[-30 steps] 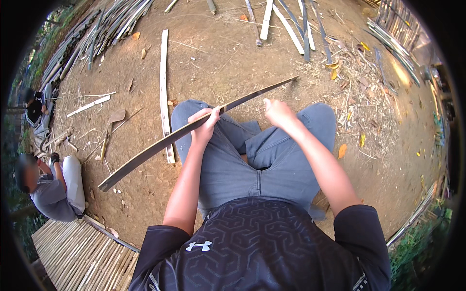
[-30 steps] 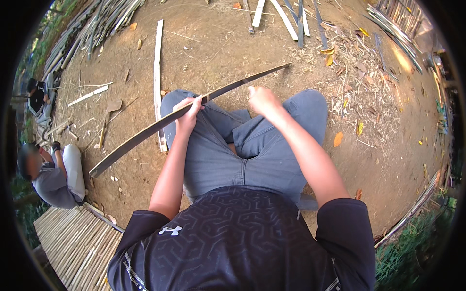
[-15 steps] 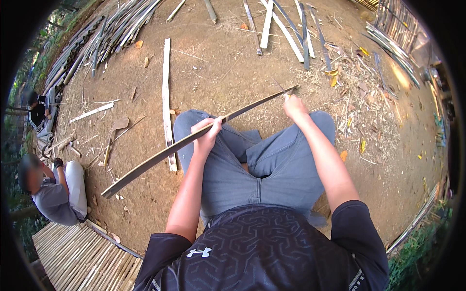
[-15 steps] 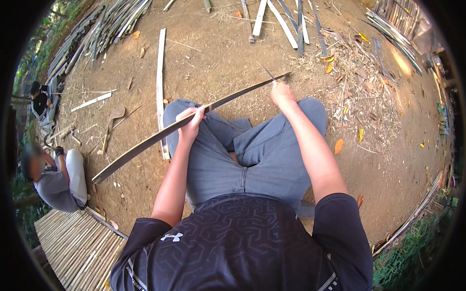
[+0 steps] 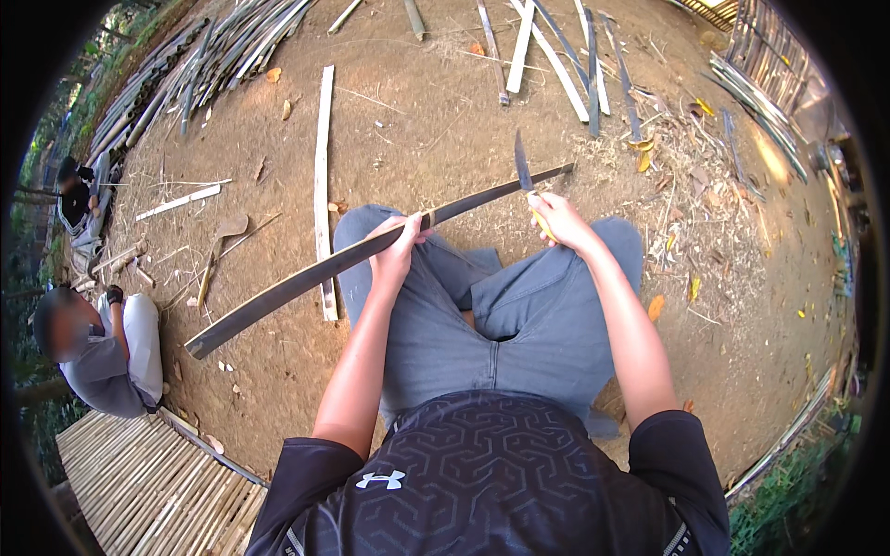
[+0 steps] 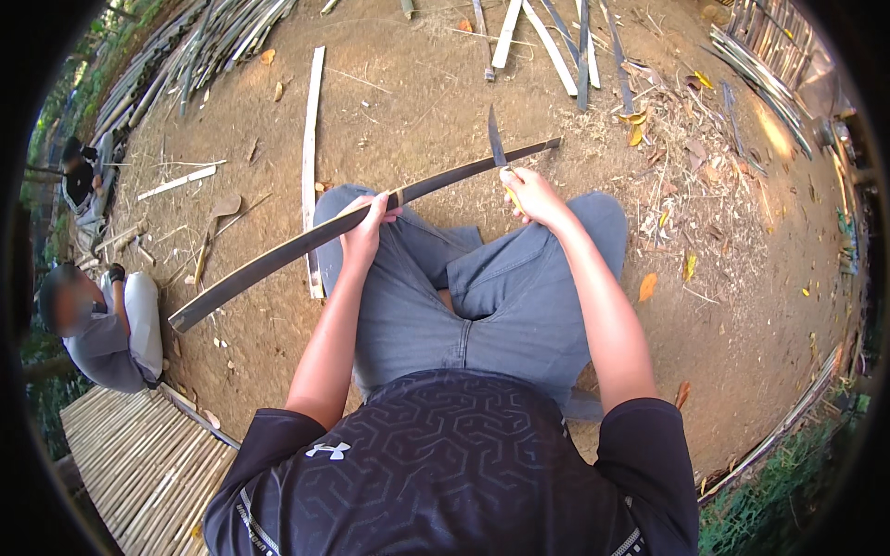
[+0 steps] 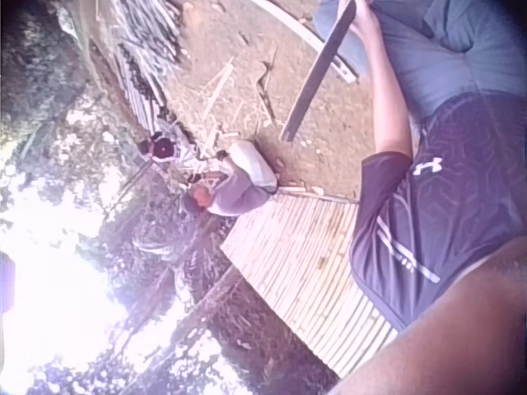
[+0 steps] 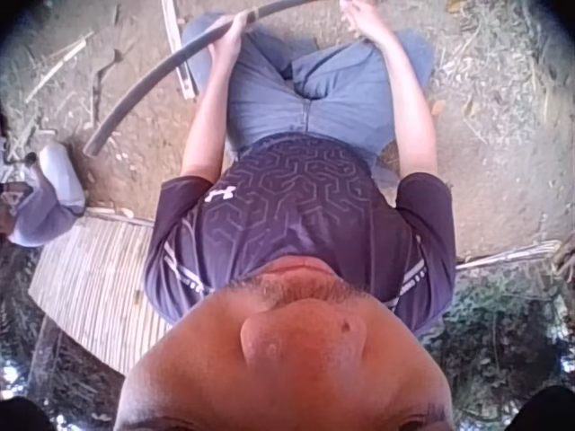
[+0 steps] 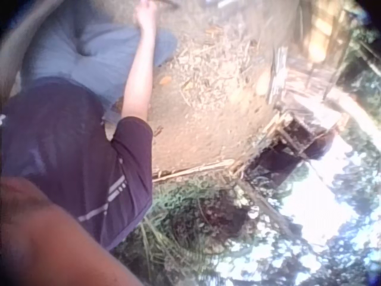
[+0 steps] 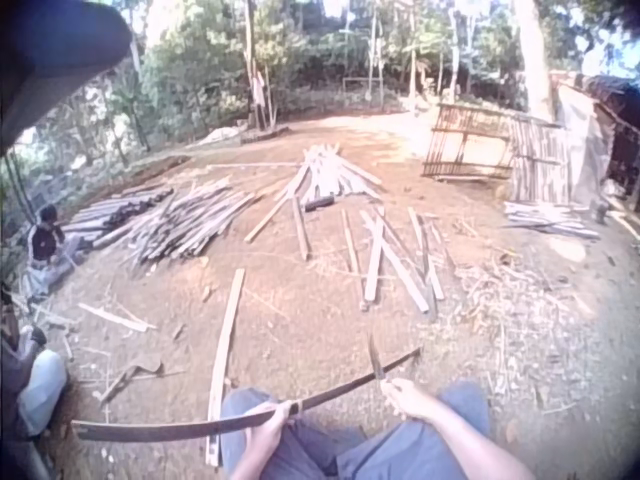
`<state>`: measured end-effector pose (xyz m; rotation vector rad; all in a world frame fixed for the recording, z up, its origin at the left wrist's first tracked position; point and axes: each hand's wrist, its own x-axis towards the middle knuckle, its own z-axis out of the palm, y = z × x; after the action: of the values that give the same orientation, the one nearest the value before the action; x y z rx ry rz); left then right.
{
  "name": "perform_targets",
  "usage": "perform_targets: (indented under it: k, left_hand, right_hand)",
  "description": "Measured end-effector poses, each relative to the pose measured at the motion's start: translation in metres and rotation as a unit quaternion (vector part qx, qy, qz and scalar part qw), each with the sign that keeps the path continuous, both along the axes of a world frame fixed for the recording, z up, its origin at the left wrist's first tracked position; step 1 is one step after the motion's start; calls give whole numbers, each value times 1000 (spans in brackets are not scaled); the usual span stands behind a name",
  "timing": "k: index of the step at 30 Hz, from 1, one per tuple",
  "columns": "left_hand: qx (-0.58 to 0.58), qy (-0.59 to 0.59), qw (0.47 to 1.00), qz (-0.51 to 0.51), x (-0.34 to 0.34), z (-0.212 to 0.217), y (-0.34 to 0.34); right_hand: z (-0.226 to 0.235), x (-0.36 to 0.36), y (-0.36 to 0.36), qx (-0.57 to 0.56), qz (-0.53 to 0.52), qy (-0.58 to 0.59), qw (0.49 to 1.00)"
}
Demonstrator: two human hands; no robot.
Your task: The person scrapes a strip of bamboo with a knife, removing outer layers while holding the strip across their lap.
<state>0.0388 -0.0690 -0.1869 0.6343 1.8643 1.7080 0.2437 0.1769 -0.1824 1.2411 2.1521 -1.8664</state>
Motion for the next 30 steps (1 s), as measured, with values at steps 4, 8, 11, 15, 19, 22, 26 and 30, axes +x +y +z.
perform_targets:
  k: [4, 8, 11, 15, 19, 22, 26, 30]
  left_hand:
    - [-6, 6, 1000, -5, -1, 0, 1]
    - [-17, 7, 1000, -7, 0, 1, -1]
    - [-20, 20, 1000, -10, -1, 1, -4]
    - [-6, 31, 999, -34, 0, 0, 3]
    - [17, -6, 1000, -15, -1, -5, -2]
    - [22, -2, 1000, -9, 0, -5, -4]
    - [32, -10, 999, -4, 3, -2, 3]
    - [23, 7, 1000, -7, 3, -2, 0]
  right_hand:
    - [-7, 4, 9, -8, 26, -17, 999]
    - [-10, -2, 16, -9, 51, -67, 996]
    - [-7, -8, 11, 1, 69, -94, 993]
    - [-37, -1, 18, 167, 96, -103, 976]
    - [-12, -9, -16, 186, 95, -65, 976]
    - [62, -24, -60, 104, 75, -51, 990]
    - [46, -25, -82, 233, 53, 24, 971]
    - [59, -37, -100, 175, 56, -44, 982]
